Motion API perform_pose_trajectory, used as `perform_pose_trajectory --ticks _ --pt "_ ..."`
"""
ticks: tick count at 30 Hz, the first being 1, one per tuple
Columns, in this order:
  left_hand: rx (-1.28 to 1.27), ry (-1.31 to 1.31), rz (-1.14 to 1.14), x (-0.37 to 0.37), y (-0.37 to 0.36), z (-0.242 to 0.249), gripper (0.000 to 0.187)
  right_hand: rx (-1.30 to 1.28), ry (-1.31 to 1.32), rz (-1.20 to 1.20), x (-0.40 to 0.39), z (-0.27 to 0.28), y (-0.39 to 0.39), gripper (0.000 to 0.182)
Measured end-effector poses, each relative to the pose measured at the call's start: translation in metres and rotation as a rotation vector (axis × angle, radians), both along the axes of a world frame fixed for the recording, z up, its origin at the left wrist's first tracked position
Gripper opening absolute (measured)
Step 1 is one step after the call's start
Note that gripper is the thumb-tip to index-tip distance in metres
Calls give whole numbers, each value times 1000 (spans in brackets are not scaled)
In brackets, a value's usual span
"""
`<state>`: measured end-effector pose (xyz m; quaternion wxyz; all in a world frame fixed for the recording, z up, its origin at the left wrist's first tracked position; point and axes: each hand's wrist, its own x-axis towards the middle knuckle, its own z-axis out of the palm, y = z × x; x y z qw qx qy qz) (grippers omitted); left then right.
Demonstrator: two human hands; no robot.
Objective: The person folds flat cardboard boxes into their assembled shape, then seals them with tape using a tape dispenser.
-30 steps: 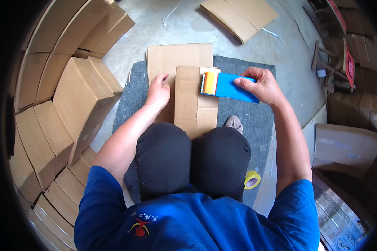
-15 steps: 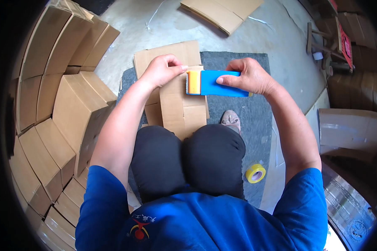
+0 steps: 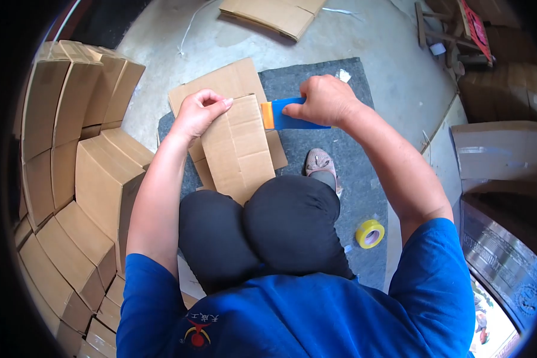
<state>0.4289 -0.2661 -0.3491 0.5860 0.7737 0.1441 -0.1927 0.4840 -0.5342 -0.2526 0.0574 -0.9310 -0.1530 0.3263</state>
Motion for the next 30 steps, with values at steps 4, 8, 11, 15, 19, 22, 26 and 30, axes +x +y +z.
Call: perform_pose_trajectory --ticks 4,8,11,15,19,22,26,30 --pt "-55 6 37 -4 -2 1 24 -106 -246 166 -45 -7 35 43" --pt "-391 -80 573 -29 7 -20 34 -113 -215 78 -60 -49 37 40" --pt "-125 167 670 -54 11 -25 58 -42 -369 181 -72 -70 39 44" --pt "-418 434 524 -64 1 -51 78 -93 -361 364 -74 -105 47 40" --pt "-411 483 455 -58 7 -78 76 -105 -275 439 -76 -153 43 31" --pt "-78 432 177 -73 30 -195 60 -164 -202 433 -75 -151 48 23" --pt "555 405 -134 -91 58 -170 39 -164 -205 141 -71 -118 29 35" --pt "332 73 380 -78 52 -55 31 102 -318 -326 -67 -63 -24 48"
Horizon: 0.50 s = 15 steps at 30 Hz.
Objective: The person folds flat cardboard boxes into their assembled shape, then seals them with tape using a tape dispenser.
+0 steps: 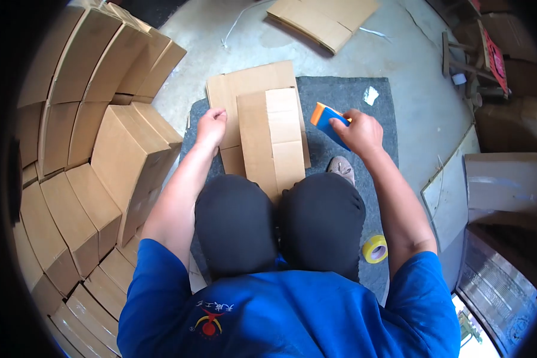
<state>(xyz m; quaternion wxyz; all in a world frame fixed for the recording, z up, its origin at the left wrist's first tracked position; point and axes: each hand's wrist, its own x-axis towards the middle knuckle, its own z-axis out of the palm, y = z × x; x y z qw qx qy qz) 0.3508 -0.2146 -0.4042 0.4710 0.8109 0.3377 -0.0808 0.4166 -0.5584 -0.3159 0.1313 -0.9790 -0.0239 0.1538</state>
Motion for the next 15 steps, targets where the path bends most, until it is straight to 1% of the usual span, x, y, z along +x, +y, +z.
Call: perform_pose_trajectory --ticks 1,2,4,5,6,7,8,9,12,14,15 --pt "-69 -52 51 1 -3 24 28 213 -12 -59 2 7 -21 49" --pt "-111 -108 29 0 -8 51 25 456 10 -111 1 18 -38 43" --pt "-274 -163 -48 -4 -24 107 26 768 2 -122 -9 62 -52 35" --pt "-421 -146 -135 -10 -37 153 30 872 -21 -102 -15 82 -56 31" --pt "-536 -177 -172 -18 -49 181 35 954 -32 -73 -19 102 -58 31" --pt "-647 -205 -209 -26 -61 203 40 1038 -36 -41 -25 121 -58 31" --pt "-781 -257 -198 -34 -73 220 46 1106 -59 9 -30 138 -56 34" --pt "-914 -309 -190 -42 -83 236 52 1115 -84 71 -35 154 -53 36" --pt "-1207 -379 -243 -65 -103 272 61 1103 -124 203 -54 195 -44 41" --pt "-1295 -431 -317 -81 -108 282 64 1023 -75 315 -68 215 -39 43" --pt "-1291 -444 -319 -89 -108 286 64 1022 -81 326 -74 219 -39 43"
